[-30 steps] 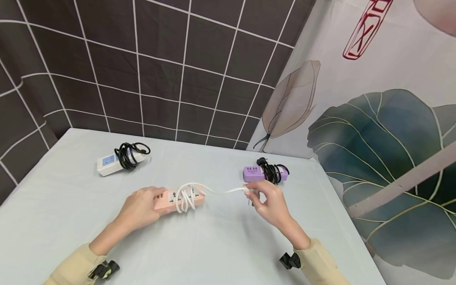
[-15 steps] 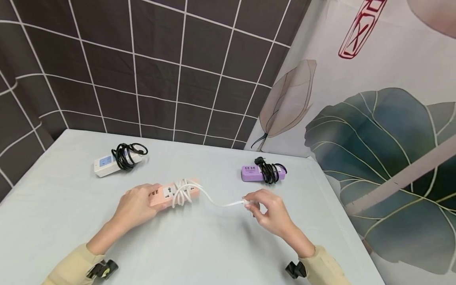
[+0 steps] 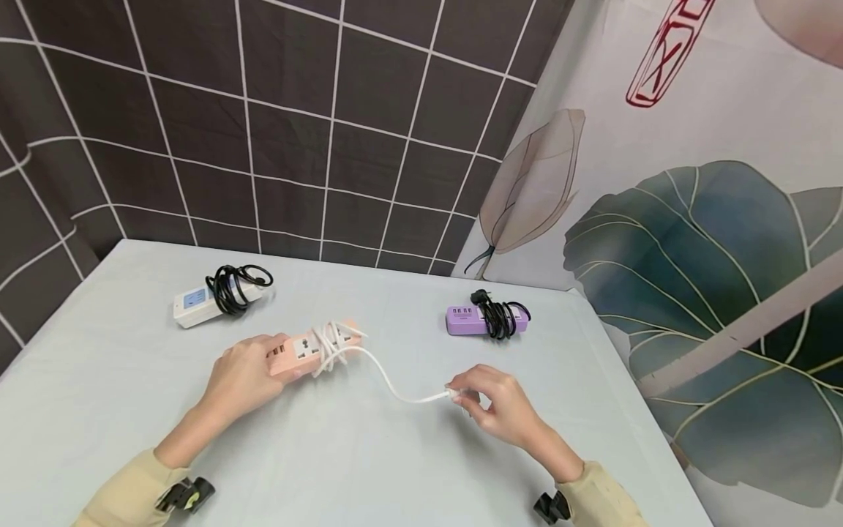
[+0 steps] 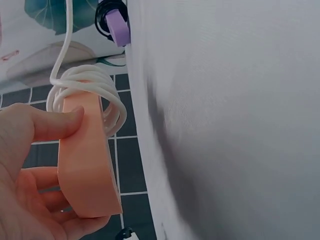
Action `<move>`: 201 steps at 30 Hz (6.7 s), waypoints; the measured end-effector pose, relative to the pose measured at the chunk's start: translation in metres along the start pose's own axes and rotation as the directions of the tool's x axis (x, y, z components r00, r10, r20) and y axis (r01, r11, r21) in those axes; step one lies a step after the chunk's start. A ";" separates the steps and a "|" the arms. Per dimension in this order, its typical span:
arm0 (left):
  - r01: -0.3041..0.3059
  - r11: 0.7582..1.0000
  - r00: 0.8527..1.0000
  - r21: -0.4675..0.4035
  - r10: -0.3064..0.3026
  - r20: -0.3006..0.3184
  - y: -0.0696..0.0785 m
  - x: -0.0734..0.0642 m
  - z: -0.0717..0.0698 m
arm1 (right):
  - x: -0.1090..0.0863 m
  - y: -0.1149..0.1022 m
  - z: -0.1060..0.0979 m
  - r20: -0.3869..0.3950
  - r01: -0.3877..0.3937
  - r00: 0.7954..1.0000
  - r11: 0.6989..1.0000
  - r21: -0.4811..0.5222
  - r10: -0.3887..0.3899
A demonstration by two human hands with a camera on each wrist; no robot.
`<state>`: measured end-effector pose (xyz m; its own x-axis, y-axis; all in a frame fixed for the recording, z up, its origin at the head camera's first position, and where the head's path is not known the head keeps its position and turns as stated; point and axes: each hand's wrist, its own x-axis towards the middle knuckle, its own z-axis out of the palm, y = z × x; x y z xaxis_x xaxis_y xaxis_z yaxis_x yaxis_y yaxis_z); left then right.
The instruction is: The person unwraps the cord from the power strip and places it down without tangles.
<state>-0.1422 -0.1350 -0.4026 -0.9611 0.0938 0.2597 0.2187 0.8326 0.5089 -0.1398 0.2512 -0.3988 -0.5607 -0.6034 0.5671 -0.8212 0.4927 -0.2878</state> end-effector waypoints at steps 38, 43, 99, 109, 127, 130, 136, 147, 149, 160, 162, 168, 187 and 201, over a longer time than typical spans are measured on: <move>0.002 0.999 0.998 -0.050 -0.005 -0.058 0.008 0.000 -0.013 | -0.012 0.022 0.003 0.199 -0.314 0.926 0.947 -0.070 0.322; -0.002 0.998 0.998 -0.070 -0.002 -0.058 0.010 0.001 -0.016 | -0.007 0.024 0.005 0.212 -0.348 0.909 0.933 -0.091 0.360; -0.088 0.993 0.988 -0.076 0.097 0.122 0.035 -0.012 -0.002 | 0.057 0.042 0.034 0.139 -0.629 0.771 0.777 0.022 0.621; -0.093 0.992 0.984 -0.084 0.105 0.142 0.037 -0.014 0.001 | 0.065 0.040 0.034 0.130 -0.655 0.753 0.753 0.061 0.645; -0.082 0.995 0.989 -0.060 0.089 0.116 0.027 -0.013 0.003 | 0.060 0.034 0.023 0.036 -0.611 0.790 0.781 0.132 0.612; -0.082 0.995 0.990 -0.059 0.088 0.111 0.025 -0.013 0.003 | 0.058 0.033 0.022 0.035 -0.593 0.803 0.791 0.152 0.595; -0.082 0.995 0.991 -0.049 0.087 0.103 0.024 -0.012 0.002 | 0.056 0.027 0.018 0.037 -0.584 0.806 0.784 0.209 0.591; -0.076 0.996 0.993 -0.050 0.080 0.084 0.018 -0.010 0.000 | 0.045 0.022 0.008 0.041 -0.615 0.781 0.756 0.224 0.623; -0.076 0.996 0.994 -0.049 0.079 0.079 0.018 -0.010 -0.001 | 0.043 0.022 0.007 0.043 -0.620 0.776 0.749 0.232 0.629; -0.048 0.998 0.995 -0.040 0.051 0.085 0.013 -0.009 -0.006 | 0.028 0.018 0.003 0.070 -0.652 0.747 0.707 0.275 0.661; -0.046 0.998 0.995 -0.041 0.049 0.082 0.013 -0.009 -0.007 | 0.026 0.017 0.002 0.076 -0.645 0.753 0.711 0.281 0.653; -0.041 0.999 0.996 -0.034 0.043 0.072 0.010 -0.009 -0.007 | 0.019 0.014 0.001 0.081 -0.631 0.766 0.722 0.283 0.638; -0.014 0.999 0.999 -0.032 0.015 0.028 0.006 -0.007 -0.011 | -0.003 0.007 0.002 0.090 -0.681 0.724 0.688 0.250 0.684; -0.012 0.998 1.000 -0.070 0.012 0.002 0.011 -0.007 -0.017 | -0.012 0.009 0.009 0.107 -0.699 0.711 0.683 0.213 0.695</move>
<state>-0.1298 -0.1361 -0.3848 -0.9588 0.1048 0.2641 0.2412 0.7914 0.5617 -0.1412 0.2573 -0.4148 -0.9806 -0.1541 0.1212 -0.1917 0.6246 -0.7571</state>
